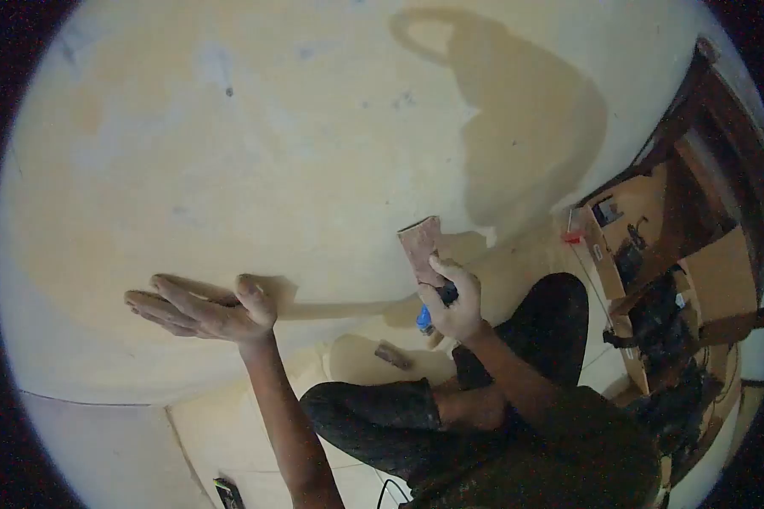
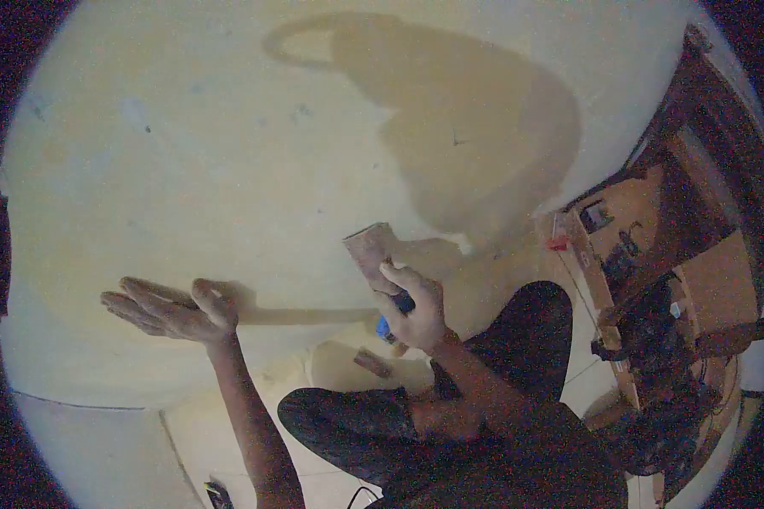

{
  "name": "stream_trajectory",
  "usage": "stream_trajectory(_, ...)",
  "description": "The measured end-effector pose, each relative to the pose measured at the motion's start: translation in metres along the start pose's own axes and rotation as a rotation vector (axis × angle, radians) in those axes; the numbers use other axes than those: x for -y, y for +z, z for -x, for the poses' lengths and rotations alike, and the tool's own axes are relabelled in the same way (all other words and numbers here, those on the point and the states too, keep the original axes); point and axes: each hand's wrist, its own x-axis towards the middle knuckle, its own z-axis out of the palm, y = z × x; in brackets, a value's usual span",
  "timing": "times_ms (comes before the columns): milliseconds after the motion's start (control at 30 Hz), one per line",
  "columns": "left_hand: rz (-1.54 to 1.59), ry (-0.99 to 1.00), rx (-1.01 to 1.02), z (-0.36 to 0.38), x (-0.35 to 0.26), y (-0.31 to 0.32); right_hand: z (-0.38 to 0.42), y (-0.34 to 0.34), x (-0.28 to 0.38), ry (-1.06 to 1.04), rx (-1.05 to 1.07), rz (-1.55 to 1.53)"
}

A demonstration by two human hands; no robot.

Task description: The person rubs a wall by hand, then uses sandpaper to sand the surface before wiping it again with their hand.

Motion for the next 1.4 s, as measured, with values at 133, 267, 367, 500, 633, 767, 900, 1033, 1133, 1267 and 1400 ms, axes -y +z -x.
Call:
stream_trajectory(133,-0.012,-0.02,0.02,0.005,0.001,0.001,-0.057,0.008,0.036,-0.235,-0.005,0.16)
stream_trajectory(267,-0.015,-0.026,0.016,0.002,-0.002,-0.001,-0.039,0.001,0.021,-0.255,0.004,0.224)
stream_trajectory(367,-0.018,-0.014,0.011,0.005,0.001,0.001,-0.008,-0.005,0.003,-0.213,0.02,0.279)
stream_trajectory(500,-0.013,-0.019,0.028,0.007,0.002,0.002,-0.048,-0.001,0.025,-0.32,-0.016,0.361)
stream_trajectory(633,-0.02,-0.017,0.034,0.006,0.0,0.0,-0.032,0.002,0.012,-0.313,-0.081,0.435)
stream_trajectory(767,-0.014,-0.022,0.025,0.009,0.003,0.003,-0.004,0.0,-0.008,-0.246,-0.076,0.416)
stream_trajectory(900,-0.018,-0.023,0.036,0.013,-0.003,-0.006,-0.039,-0.002,0.014,-0.329,-0.138,0.444)
stream_trajectory(1033,0.01,-0.002,0.005,0.009,0.0,0.001,-0.017,-0.004,0.002,-0.293,-0.145,0.507)
stream_trajectory(1133,0.002,-0.006,0.003,0.011,0.006,0.0,-0.015,0.001,0.01,-0.268,-0.129,0.528)
stream_trajectory(1267,0.006,-0.008,0.029,0.007,0.005,-0.003,-0.05,0.007,0.025,-0.316,-0.131,0.468)
stream_trajectory(1400,-0.023,-0.049,0.031,0.009,0.009,-0.002,-0.021,0.005,0.008,-0.292,-0.099,0.421)
